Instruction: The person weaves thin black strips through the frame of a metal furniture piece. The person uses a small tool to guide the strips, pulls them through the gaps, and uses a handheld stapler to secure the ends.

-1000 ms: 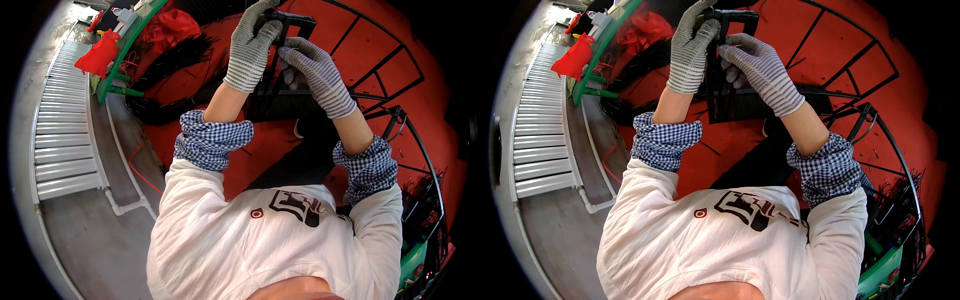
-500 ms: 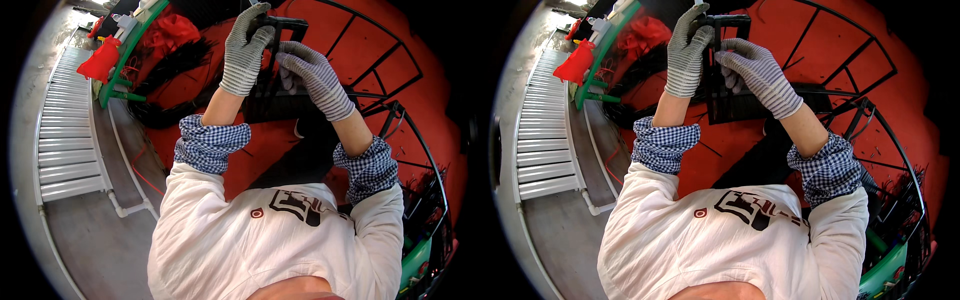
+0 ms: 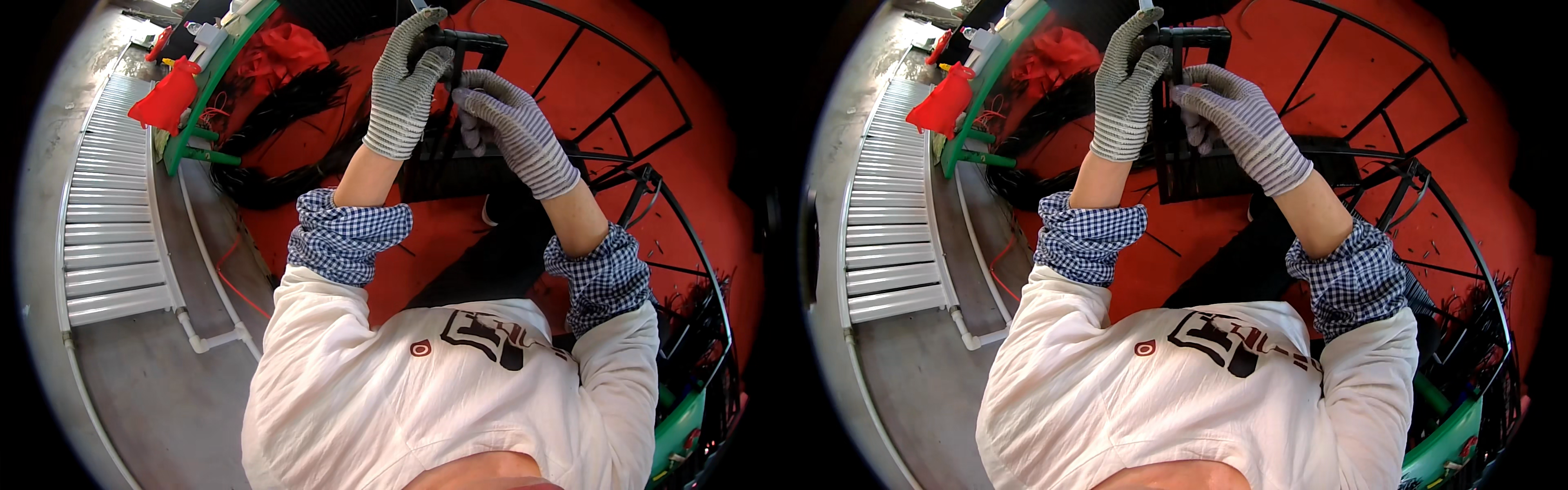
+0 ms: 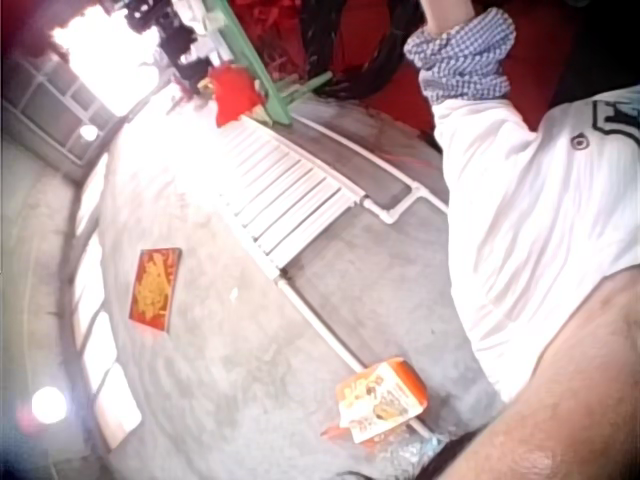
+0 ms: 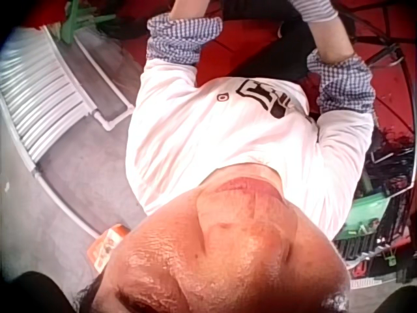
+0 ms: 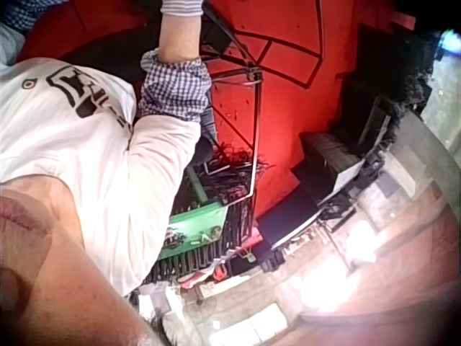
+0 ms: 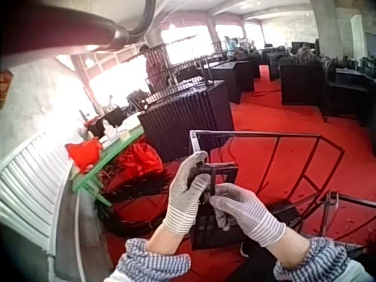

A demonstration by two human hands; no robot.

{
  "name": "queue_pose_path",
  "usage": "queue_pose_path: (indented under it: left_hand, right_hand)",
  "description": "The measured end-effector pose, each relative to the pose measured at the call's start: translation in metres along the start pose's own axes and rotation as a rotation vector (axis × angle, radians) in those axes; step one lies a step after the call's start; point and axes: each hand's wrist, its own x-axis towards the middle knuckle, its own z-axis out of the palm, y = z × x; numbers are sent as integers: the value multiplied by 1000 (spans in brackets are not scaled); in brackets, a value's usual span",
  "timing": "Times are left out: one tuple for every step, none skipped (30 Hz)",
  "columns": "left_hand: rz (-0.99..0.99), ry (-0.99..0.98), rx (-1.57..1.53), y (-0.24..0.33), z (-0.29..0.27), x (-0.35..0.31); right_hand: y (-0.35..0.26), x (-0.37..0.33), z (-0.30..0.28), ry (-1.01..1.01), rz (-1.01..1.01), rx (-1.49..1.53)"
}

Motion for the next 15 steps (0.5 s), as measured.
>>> queue_pose_path:
  left_hand:
    - [-54, 2, -24, 2, 1, -1]
    - [-15, 21, -4, 2, 2, -1]
    - [25, 41, 18, 2, 5, 0]
    - [66, 58, 39, 2, 6, -1]
    - [75, 59, 16, 1, 8, 0]
    - [81, 57, -5, 0, 10, -1]
    - [87, 50, -25, -1, 11, -2]
    - [121, 70, -33, -3, 13, -1]
    - [156, 90, -40, -5, 14, -1]
    - [188, 112, -45, -7, 14, 2]
    - [171, 111, -55, -9, 13, 3]
    - [154, 111, -63, -10, 11, 6]
    - [134, 110, -68, -12, 11, 8]
    - [138, 88, -91, -13, 8, 11]
    - [126, 96, -111, -13, 7, 14]
  right_hand:
    - [-1, 0, 0, 6, 9, -7]
    - [-1, 1, 0, 9, 5, -7]
    - [-2, 2, 0, 35, -2, -34]
    - [-3, 3, 1, 61, -25, -53]
    - [-3, 5, 2, 101, -40, -77]
    - [-4, 6, 3, 114, -92, -207]
    - [-4, 7, 3, 141, -136, -342]
    - [-5, 9, 4, 185, -167, -512]
    - [-4, 11, 4, 230, -281, -667]
    - [-5, 15, 4, 286, -378, -856]
    - [-4, 16, 4, 346, -472, -1045]
    - [-3, 18, 5, 402, -522, -1154]
    - [-2, 21, 4, 432, -566, -1186]
    - [-1, 25, 4, 462, -611, -1217]
    - [-1, 29, 5, 502, -695, -1232]
